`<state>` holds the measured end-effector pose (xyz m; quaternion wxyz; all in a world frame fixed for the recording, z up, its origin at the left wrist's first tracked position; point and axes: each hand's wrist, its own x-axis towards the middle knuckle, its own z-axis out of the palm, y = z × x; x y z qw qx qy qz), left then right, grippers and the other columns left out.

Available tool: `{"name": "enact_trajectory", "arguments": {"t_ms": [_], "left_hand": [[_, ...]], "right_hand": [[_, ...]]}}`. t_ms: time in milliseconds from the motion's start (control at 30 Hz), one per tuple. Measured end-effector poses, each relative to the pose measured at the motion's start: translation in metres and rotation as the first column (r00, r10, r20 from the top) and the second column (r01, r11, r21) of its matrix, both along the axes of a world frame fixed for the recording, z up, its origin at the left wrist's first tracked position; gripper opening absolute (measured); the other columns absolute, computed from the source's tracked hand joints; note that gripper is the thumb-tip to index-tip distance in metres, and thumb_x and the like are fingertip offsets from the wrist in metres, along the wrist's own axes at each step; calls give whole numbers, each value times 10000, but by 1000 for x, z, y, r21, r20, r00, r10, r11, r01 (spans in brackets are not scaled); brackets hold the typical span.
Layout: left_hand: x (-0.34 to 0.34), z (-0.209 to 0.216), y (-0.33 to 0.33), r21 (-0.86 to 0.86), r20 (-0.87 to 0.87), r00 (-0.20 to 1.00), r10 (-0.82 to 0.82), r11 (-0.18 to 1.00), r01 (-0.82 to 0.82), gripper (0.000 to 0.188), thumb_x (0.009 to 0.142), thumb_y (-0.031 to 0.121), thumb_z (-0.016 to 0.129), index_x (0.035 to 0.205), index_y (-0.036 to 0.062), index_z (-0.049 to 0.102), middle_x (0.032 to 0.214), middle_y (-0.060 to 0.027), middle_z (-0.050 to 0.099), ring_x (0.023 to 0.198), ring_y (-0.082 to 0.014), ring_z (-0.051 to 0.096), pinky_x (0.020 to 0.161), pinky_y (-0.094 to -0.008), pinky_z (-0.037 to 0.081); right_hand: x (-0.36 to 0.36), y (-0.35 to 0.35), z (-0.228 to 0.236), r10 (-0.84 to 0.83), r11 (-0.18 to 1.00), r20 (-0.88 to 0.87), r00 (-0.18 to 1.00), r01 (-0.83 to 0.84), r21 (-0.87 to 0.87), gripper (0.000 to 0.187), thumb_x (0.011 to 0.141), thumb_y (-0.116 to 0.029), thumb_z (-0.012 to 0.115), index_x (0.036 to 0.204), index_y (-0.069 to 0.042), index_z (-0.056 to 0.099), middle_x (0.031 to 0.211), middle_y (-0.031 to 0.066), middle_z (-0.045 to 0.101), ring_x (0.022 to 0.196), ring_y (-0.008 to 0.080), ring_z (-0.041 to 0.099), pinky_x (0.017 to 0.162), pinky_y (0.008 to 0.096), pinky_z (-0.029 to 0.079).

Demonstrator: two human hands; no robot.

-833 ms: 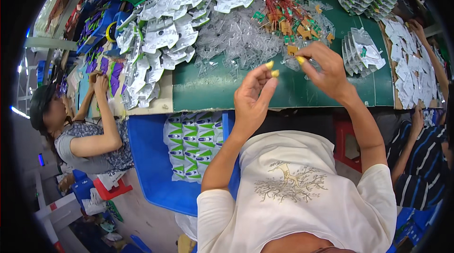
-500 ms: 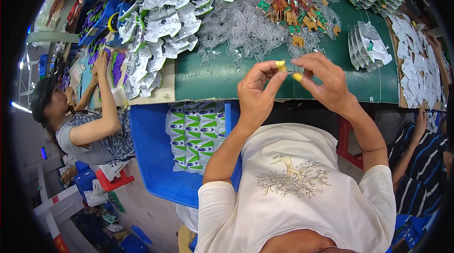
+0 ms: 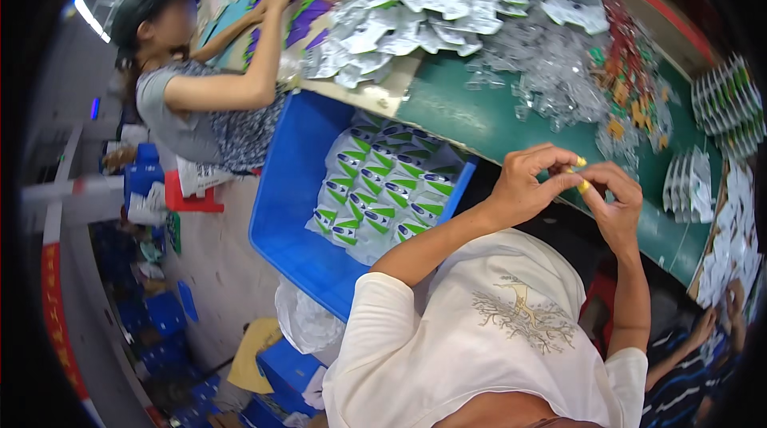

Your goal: Assembling small plastic and rubber components at a factory workbench.

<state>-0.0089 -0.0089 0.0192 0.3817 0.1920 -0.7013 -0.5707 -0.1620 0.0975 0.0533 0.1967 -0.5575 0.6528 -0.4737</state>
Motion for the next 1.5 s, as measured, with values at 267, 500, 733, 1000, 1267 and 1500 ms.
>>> {"name": "enact_trajectory", "arguments": {"t_ms": [267, 500, 733, 1000, 1267, 1500], "left_hand": [[60, -8, -38, 820, -193, 951, -241, 493, 292, 422, 893, 117, 729, 1256, 52, 525, 965, -50, 671, 795, -114, 660, 701, -227, 531], [185, -25, -185, -678, 99, 505, 857, 430, -597, 372, 796, -77, 545, 1156, 4, 587, 1093, -170, 625, 1058, -351, 574, 912, -451, 447], [222, -39, -253, -884, 304, 333, 893, 395, -250, 309, 770, 13, 667, 1077, 43, 647, 1073, -126, 656, 1072, -309, 576, 931, -484, 412], [203, 12, -185, -875, 145, 447, 883, 325, -359, 182, 872, 17, 623, 1054, 5, 619, 1015, -191, 637, 947, -378, 614, 836, -445, 492], [90, -15, -40, -803, 271, 960, 65, 565, 189, 225, 768, 43, 663, 991, 14, 643, 1075, -139, 632, 1060, -325, 635, 956, -463, 505], [67, -34, -32, -753, 365, 928, -80, 561, 345, 249, 734, 55, 647, 974, -7, 635, 1058, -148, 617, 1086, -332, 623, 928, -454, 513]], "right_hand": [[26, -39, -9, 228, 963, 194, 954, -250, 96, 125, 813, 61, 655, 915, -1, 692, 835, 52, 638, 706, 110, 572, 608, 242, 433], [-1, -35, -25, 35, 967, 332, 943, -116, 228, 59, 866, 22, 598, 921, 0, 608, 800, -39, 501, 654, 29, 418, 588, 197, 335], [34, -44, -14, 128, 964, 120, 984, -152, 216, 65, 802, 19, 612, 859, 14, 642, 702, -2, 505, 547, 48, 404, 511, 234, 327], [5, -20, -16, 45, 972, 53, 998, -56, 228, 74, 814, -4, 627, 887, -1, 635, 757, 14, 541, 594, 56, 430, 531, 235, 343], [-13, -10, 0, 26, 985, 3, 1000, -26, 170, 80, 801, 19, 634, 879, 1, 638, 779, 20, 561, 560, 54, 393, 502, 238, 305], [7, -25, -22, 163, 984, -318, 934, -176, -12, 160, 746, -3, 672, 899, -14, 624, 840, 105, 624, 634, 290, 587, 571, 391, 488]]}}
